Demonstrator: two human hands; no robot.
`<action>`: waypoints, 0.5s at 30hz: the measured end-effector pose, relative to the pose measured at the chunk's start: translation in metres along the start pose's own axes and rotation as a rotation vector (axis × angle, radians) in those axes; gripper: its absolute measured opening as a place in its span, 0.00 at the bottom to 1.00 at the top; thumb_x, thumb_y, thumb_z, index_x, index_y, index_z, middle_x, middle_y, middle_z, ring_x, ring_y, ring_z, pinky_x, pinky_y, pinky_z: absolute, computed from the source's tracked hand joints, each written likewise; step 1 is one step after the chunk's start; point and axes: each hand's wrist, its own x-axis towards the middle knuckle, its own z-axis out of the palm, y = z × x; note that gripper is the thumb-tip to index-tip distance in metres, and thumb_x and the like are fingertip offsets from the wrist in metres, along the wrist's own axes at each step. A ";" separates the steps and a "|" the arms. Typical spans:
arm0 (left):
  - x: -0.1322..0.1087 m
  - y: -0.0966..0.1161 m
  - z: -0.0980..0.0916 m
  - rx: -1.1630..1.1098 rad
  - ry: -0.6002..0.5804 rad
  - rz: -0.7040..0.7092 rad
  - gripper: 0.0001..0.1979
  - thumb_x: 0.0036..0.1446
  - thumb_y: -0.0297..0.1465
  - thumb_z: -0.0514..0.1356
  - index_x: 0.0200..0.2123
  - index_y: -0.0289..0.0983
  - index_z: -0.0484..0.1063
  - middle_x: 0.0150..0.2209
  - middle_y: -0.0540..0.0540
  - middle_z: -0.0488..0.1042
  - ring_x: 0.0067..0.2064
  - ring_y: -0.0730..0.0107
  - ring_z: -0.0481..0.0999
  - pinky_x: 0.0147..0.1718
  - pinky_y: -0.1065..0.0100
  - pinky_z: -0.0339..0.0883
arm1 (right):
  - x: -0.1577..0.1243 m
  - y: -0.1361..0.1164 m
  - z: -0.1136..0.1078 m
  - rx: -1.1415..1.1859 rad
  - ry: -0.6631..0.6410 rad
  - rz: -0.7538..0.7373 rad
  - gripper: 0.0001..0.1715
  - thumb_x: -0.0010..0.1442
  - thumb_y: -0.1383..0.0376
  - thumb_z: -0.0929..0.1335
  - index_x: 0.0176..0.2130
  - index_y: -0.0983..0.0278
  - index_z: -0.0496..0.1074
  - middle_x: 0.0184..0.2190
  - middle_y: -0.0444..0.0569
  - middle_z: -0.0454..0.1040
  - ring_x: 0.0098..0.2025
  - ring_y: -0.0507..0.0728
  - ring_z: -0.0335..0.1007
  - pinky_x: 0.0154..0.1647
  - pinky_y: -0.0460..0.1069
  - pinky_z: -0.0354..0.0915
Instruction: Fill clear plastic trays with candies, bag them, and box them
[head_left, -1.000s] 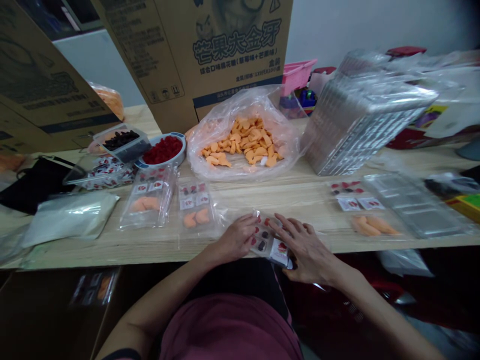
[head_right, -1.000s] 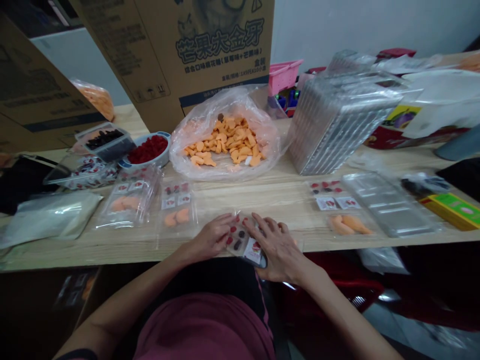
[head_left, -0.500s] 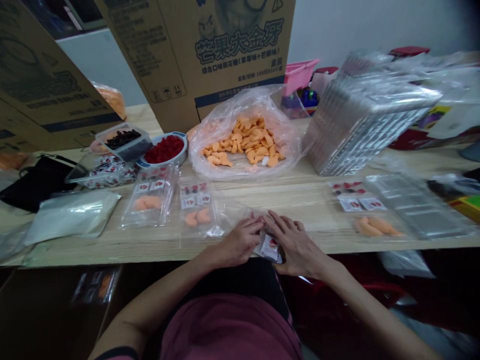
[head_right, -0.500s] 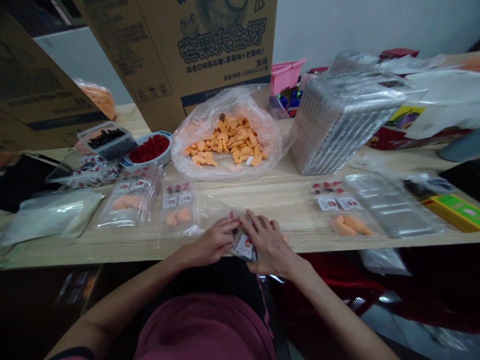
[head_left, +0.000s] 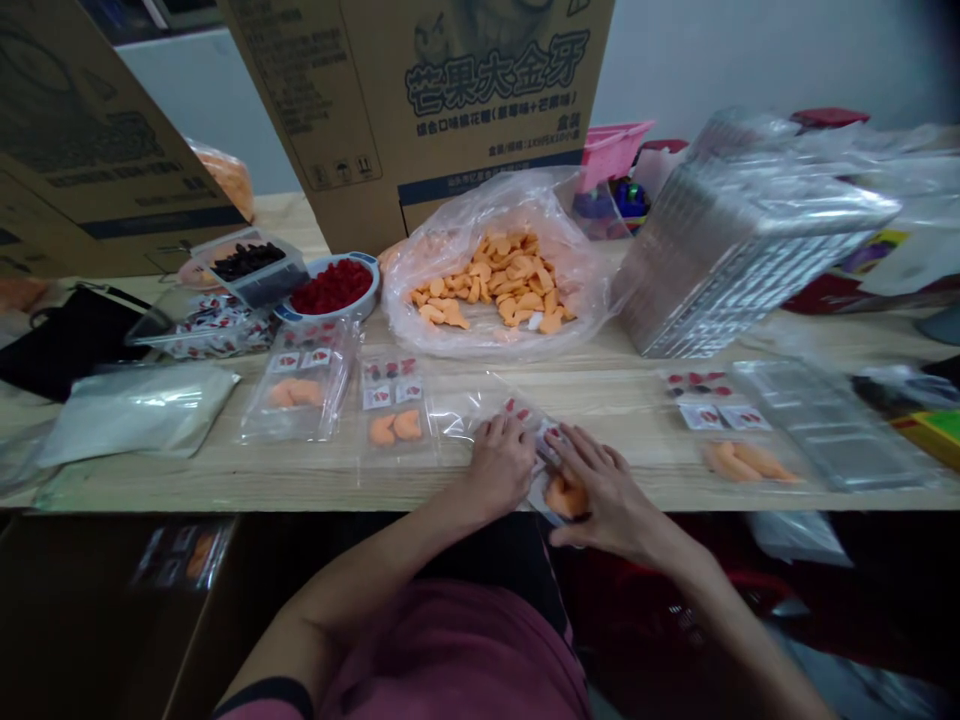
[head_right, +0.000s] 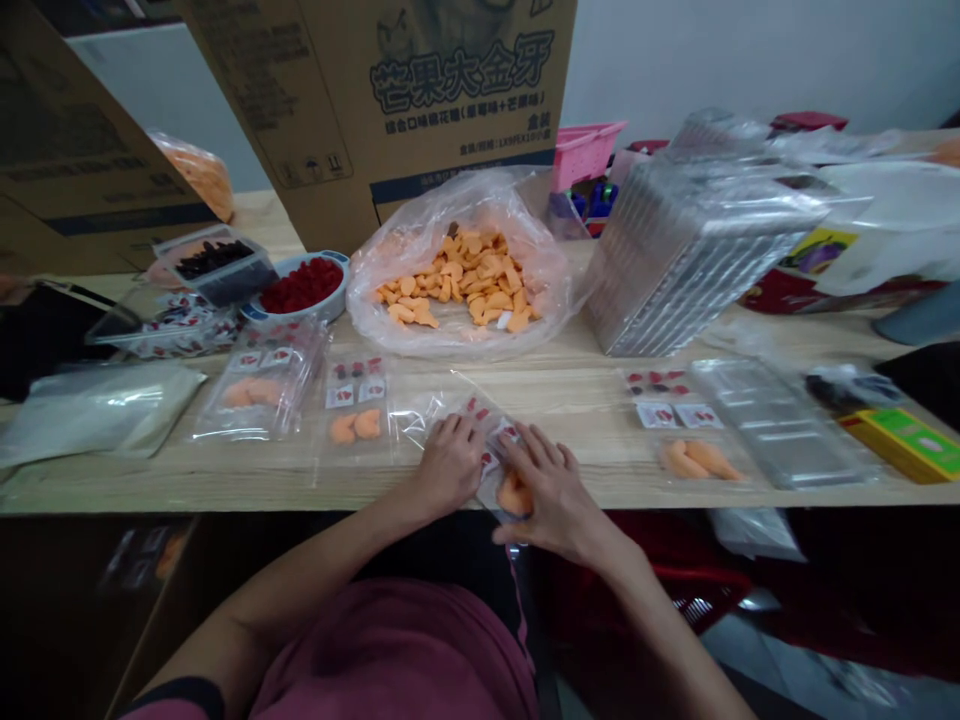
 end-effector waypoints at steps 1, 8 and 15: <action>0.001 0.001 0.002 0.000 0.000 0.008 0.12 0.56 0.27 0.53 0.44 0.30 0.69 0.52 0.32 0.68 0.56 0.47 0.63 0.53 0.51 0.60 | -0.009 0.010 -0.004 0.051 -0.029 -0.022 0.61 0.47 0.48 0.73 0.67 0.59 0.41 0.66 0.63 0.46 0.66 0.71 0.43 0.58 0.67 0.54; -0.018 0.007 0.007 -0.153 -0.009 0.153 0.14 0.56 0.22 0.53 0.46 0.32 0.66 0.51 0.37 0.70 0.59 0.56 0.63 0.59 0.54 0.55 | -0.030 0.021 -0.004 0.191 0.071 -0.087 0.39 0.54 0.61 0.70 0.61 0.59 0.54 0.59 0.60 0.59 0.57 0.66 0.63 0.49 0.58 0.69; -0.036 0.008 -0.014 -0.358 -0.077 0.339 0.07 0.58 0.24 0.52 0.39 0.35 0.69 0.45 0.39 0.74 0.55 0.60 0.68 0.56 0.57 0.61 | 0.006 -0.016 0.000 0.070 0.212 -0.160 0.39 0.52 0.64 0.71 0.59 0.67 0.54 0.55 0.66 0.60 0.56 0.69 0.60 0.52 0.61 0.66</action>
